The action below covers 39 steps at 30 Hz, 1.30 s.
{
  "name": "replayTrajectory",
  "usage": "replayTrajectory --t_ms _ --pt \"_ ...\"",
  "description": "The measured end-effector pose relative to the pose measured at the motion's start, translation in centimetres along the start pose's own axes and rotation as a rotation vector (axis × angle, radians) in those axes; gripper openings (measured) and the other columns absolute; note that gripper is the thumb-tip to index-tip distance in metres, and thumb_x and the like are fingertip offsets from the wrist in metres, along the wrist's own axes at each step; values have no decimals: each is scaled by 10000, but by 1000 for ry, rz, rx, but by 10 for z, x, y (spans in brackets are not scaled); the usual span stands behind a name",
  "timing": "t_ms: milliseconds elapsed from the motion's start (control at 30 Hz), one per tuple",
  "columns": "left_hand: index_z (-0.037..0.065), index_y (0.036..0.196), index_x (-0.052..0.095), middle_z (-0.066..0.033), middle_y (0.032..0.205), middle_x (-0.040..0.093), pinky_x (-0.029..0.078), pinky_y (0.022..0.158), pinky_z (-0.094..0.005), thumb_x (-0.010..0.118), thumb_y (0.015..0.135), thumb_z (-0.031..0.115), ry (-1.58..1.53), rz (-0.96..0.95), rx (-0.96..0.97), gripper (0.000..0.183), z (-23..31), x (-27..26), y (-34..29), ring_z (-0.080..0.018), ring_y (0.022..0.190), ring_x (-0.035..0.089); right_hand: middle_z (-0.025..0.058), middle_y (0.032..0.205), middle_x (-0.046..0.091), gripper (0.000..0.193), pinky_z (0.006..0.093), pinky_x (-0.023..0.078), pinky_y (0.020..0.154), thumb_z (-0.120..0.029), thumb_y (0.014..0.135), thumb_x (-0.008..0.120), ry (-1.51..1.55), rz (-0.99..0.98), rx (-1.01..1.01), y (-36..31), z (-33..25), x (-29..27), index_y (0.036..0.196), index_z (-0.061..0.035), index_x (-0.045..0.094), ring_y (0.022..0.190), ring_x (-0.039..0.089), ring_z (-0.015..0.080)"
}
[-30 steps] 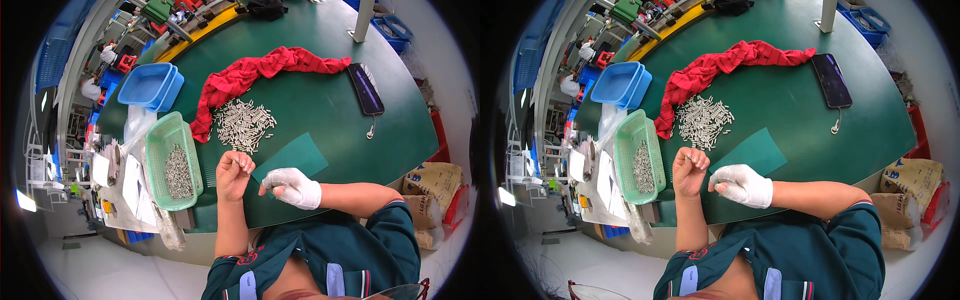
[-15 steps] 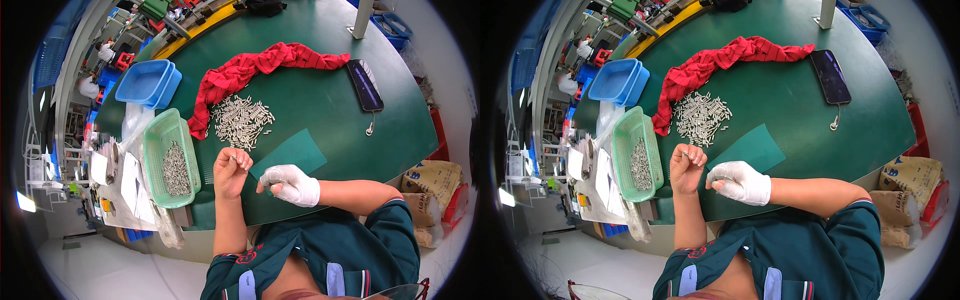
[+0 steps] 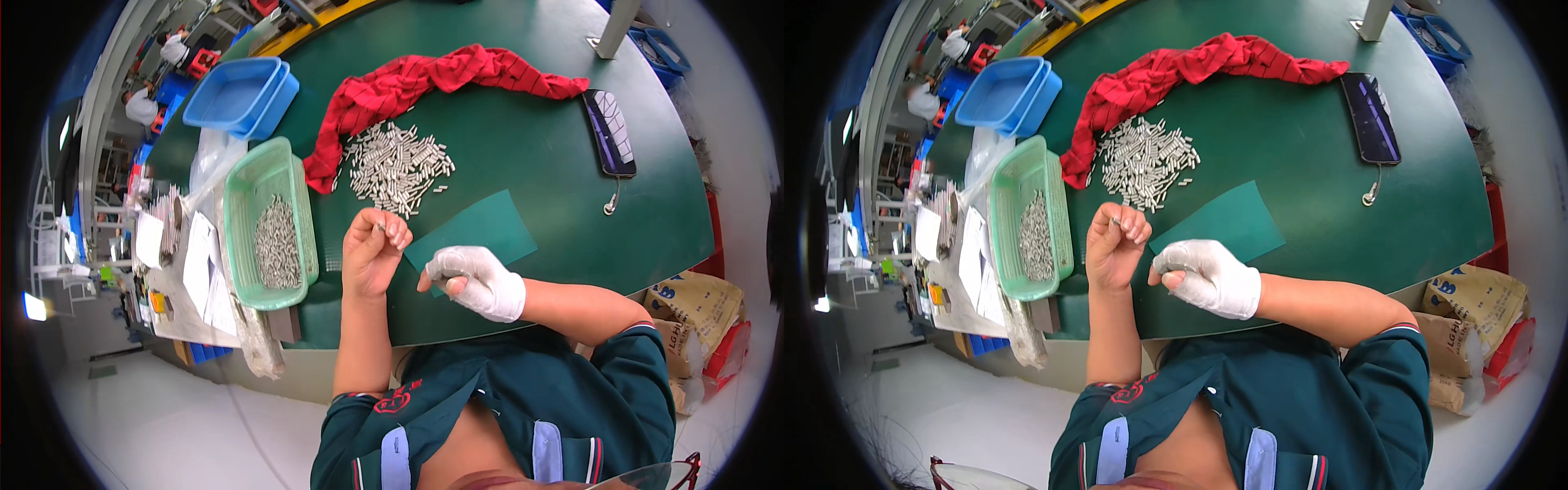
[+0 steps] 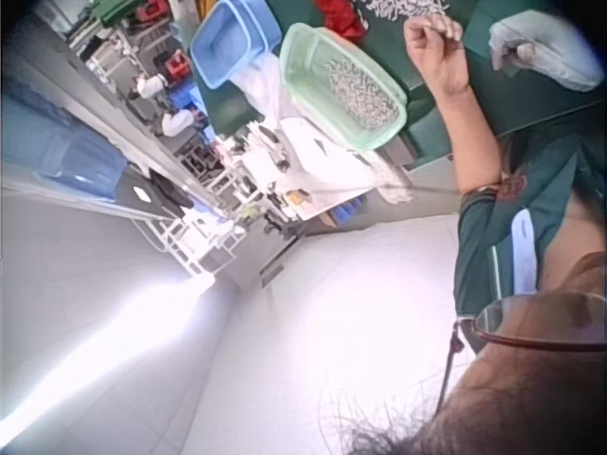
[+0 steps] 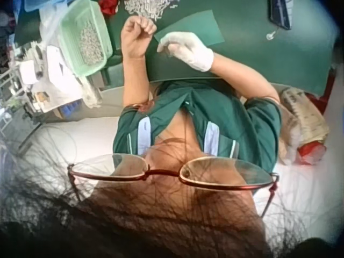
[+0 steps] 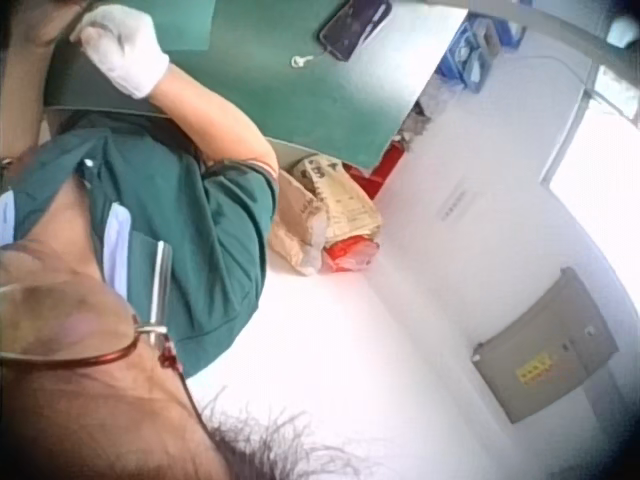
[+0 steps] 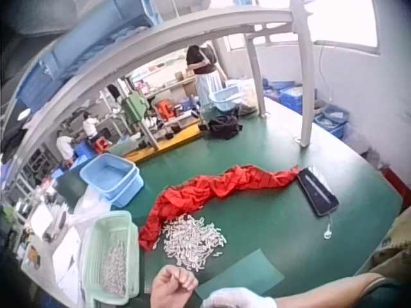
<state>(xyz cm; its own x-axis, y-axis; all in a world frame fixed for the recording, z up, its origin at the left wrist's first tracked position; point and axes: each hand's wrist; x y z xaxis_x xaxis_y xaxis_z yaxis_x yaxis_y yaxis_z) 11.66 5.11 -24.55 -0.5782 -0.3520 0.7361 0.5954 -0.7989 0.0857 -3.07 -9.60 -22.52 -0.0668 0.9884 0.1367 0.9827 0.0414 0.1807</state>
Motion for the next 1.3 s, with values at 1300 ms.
replayTrajectory --t_ms 1300 --pt "38 950 589 -57 939 622 455 726 -235 669 865 54 362 93 12 118 -6 -3 0 -110 806 566 42 720 488 690 282 423 631 -638 912 426 -34 -7 63 2 -2 -3 980 15 639 652 483 136"
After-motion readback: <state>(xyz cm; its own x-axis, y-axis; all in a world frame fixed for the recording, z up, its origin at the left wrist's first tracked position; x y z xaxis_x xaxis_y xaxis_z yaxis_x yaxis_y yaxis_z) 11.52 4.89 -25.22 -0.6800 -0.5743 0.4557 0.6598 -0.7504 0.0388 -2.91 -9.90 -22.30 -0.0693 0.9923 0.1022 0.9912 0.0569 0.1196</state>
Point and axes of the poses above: each hand's wrist, its own y-axis towards the middle knuckle, its own x-axis out of the palm, z = x × y
